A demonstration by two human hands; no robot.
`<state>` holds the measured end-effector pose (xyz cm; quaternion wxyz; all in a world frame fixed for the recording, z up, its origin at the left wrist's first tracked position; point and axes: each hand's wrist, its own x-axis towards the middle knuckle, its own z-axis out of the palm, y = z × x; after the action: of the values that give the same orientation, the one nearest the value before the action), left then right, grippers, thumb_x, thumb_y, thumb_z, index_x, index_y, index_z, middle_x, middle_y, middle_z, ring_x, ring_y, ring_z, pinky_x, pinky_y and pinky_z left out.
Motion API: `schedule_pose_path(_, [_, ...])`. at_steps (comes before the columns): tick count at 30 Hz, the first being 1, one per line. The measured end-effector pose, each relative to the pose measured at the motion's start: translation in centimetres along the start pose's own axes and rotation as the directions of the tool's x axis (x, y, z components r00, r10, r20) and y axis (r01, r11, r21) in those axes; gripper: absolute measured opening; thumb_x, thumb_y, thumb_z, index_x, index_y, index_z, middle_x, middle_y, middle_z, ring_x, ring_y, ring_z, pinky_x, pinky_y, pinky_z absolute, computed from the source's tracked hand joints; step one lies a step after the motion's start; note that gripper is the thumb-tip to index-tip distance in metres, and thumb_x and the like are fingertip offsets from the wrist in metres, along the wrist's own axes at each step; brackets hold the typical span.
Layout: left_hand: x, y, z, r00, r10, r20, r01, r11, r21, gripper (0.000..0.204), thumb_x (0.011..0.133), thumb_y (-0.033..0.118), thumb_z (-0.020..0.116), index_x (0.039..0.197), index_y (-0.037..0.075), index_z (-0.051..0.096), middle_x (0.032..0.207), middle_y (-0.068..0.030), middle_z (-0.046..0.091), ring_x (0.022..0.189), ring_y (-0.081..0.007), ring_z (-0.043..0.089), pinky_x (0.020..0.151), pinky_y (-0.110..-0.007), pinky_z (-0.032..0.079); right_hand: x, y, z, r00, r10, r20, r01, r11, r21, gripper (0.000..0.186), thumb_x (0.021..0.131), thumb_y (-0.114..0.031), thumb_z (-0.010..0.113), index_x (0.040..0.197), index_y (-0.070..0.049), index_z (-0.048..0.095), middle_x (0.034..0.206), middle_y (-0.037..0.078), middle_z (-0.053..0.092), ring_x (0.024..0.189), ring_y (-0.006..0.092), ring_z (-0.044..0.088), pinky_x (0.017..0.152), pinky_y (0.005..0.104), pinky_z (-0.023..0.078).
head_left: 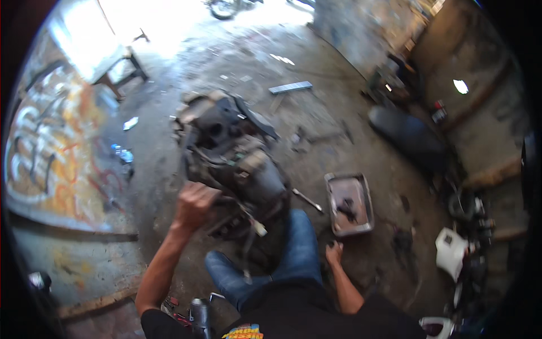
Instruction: Disassembling and repairing components of a motorcycle engine using hand tools.
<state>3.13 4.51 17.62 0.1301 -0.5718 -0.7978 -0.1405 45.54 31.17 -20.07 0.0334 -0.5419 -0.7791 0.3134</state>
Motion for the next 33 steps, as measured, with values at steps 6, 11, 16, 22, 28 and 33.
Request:
schedule_pose_path(6, [-2.6,3.2,-1.6,0.979,-0.196,0.058,0.19,0.977,0.095,0.045,0.075,0.012,0.072,0.119,0.008,0.064,0.13,-0.0138,0.055,0.127,-0.034,0.05,0.116,-0.056,0.029,-6.6,12.9,-0.3,0.896,0.417,0.154,-0.398,0.907,-0.138,0.076,0.082,-0.026,0.07,0.144,0.002,0.037,0.145,0.035,0.037,0.133,0.0465,0.043,0.111,0.0476,0.038])
schedule_pose_path(11, [-6.8,6.8,0.9,0.889,-0.421,-0.179,0.407,0.906,-0.114,0.047,0.08,0.005,0.067,0.126,0.01,0.062,0.144,-0.0164,0.046,0.138,-0.0385,0.041,0.117,-0.055,0.028,-10.9,22.0,4.5,0.741,0.31,0.596,0.313,0.625,-0.715,0.056,0.084,-0.045,0.059,0.124,-0.006,0.068,0.133,0.017,0.062,0.131,0.0356,0.049,0.109,0.0588,0.027])
schedule_pose_path(16, [-13.5,10.8,4.7,0.634,-0.765,-0.112,0.693,0.626,-0.357,0.036,0.079,0.001,0.067,0.115,0.005,0.067,0.135,-0.0189,0.052,0.13,-0.0393,0.047,0.109,-0.047,0.038,-10.1,24.5,3.6,0.882,0.297,0.367,0.061,0.699,-0.713,0.06,0.093,-0.041,0.056,0.136,-0.001,0.047,0.139,0.022,0.047,0.137,0.038,0.038,0.112,0.0526,0.032])
schedule_pose_path(22, [-20.3,13.9,9.1,0.611,-0.784,-0.113,0.721,0.61,-0.33,0.034,0.088,0.014,0.063,0.12,0.002,0.065,0.094,-0.0131,0.045,0.086,-0.0276,0.041,0.075,-0.041,0.036,-5.2,24.3,-2.8,0.652,0.545,0.526,0.072,0.647,-0.759,0.085,0.098,-0.052,0.048,0.156,-0.007,0.005,0.162,0.017,0.007,0.15,0.0405,0.009,0.117,0.0592,0.019])
schedule_pose_path(28, [-20.3,13.9,11.1,0.478,-0.874,0.086,0.815,0.405,-0.413,0.03,0.076,0.004,0.07,0.106,0.001,0.068,0.122,-0.0238,0.057,0.118,-0.0407,0.054,0.1,-0.044,0.045,-7.1,25.7,-2.8,0.879,-0.248,0.408,0.462,0.656,-0.597,0.039,0.089,-0.013,0.052,0.126,-0.001,0.054,0.163,0.012,0.022,0.14,0.037,0.036,0.086,0.0432,0.048])
schedule_pose_path(33, [-16.2,14.2,13.0,0.6,-0.754,0.266,0.753,0.421,-0.506,0.032,0.087,0.017,0.067,0.113,-0.001,0.066,0.114,-0.0262,0.063,0.11,-0.0437,0.059,0.097,-0.046,0.047,-4.8,13.2,-8.2,0.957,-0.255,0.136,0.257,0.966,0.006,0.045,0.1,-0.032,0.052,0.133,-0.002,0.057,0.133,0.023,0.058,0.125,0.0399,0.054,0.107,0.0494,0.041])
